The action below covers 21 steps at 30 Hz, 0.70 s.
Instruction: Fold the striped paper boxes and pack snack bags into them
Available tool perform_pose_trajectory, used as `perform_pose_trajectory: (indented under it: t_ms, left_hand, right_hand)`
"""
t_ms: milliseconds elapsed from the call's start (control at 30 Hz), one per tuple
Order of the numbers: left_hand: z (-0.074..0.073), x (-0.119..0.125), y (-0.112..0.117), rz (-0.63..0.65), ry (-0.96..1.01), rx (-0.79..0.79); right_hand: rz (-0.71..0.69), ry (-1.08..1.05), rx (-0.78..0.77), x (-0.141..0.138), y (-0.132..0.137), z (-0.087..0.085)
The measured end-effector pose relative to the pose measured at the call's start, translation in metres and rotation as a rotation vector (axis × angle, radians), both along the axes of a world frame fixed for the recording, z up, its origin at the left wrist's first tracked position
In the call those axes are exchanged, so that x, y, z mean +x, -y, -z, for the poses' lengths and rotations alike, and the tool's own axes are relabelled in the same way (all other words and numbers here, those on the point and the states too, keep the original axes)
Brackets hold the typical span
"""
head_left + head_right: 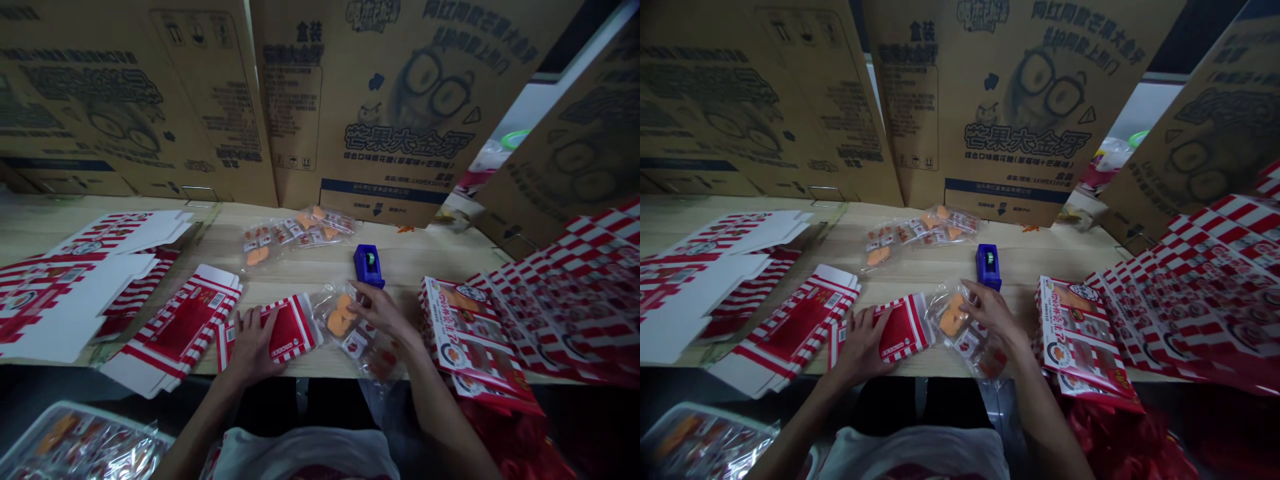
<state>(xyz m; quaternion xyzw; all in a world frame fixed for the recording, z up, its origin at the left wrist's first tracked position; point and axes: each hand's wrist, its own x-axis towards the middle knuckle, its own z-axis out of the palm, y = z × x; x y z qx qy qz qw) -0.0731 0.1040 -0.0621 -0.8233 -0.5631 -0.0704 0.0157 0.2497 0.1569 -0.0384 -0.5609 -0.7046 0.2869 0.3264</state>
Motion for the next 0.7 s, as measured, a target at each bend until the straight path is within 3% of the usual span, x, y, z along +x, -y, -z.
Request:
perform_pose_trajectory:
  t_ms: [200, 267, 533, 700]
  left_hand:
    - [-0.002, 0.001, 0.001, 0.051, -0.022, -0.077]
    - [-0.004, 0.001, 0.001, 0.048, -0.004, -0.084]
    - [-0.004, 0.008, 0.0, 0.079, 0.007, -0.048]
    - [-0.003, 0.015, 0.001, 0.099, -0.001, -0.108]
  right_hand:
    - [0.092, -0.167, -0.003, 0.001, -0.004, -0.007]
    - [0.074, -0.131, 0.019, 0.002, -0.005, -0.007]
    - [-0.318, 0.002, -0.111, -0.031, 0.0, 0.008]
    - [-0.36, 0.09, -0.09, -0.061, 0.002, 0.024]
